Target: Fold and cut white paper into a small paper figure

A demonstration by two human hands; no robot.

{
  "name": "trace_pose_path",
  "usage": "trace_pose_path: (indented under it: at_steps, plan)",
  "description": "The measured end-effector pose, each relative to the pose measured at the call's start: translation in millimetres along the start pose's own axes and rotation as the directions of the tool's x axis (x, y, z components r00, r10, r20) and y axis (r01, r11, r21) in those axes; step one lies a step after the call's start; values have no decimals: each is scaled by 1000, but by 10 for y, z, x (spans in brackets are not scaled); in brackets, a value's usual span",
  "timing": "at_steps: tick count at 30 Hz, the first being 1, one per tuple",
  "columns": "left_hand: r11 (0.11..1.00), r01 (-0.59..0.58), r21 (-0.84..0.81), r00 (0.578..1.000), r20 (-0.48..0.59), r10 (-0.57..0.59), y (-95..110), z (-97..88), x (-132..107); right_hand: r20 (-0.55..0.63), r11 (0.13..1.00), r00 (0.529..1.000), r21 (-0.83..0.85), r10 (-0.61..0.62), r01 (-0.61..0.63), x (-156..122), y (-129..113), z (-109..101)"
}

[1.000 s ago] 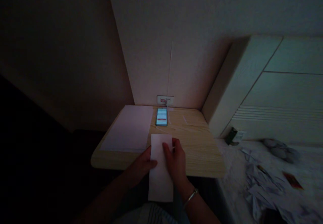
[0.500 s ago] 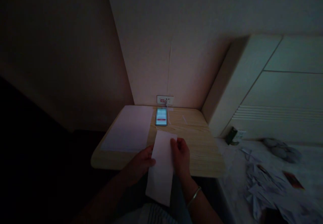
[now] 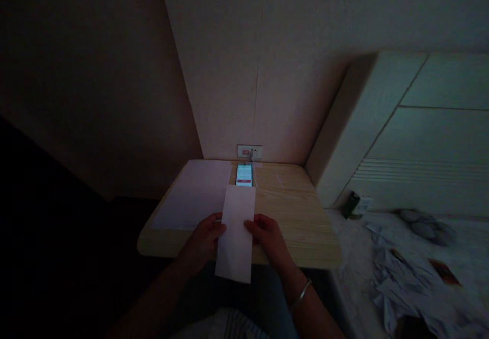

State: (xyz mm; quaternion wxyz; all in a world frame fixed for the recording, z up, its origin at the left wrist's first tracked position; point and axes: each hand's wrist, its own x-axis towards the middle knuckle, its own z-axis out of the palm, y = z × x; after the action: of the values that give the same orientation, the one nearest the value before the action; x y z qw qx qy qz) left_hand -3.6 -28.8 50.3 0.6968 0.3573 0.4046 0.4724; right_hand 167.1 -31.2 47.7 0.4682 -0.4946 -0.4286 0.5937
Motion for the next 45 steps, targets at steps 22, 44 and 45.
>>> trace_pose_path:
  at_steps: [22, 44, 45]
  plan:
    - [922, 36, 385, 989, 117, -87, 133, -190, 58, -36, 996, 997, -61, -68, 66, 143, -315, -183]
    - [965, 221, 143, 954, 172, -244, 192, -387, 55, 455, 938, 876, -207, -159, 277, 347, -246, -332]
    - [965, 228, 126, 953, 172, -248, 193, -385, 53, 458, 942, 878, -211, -141, 262, 355, -228, -338]
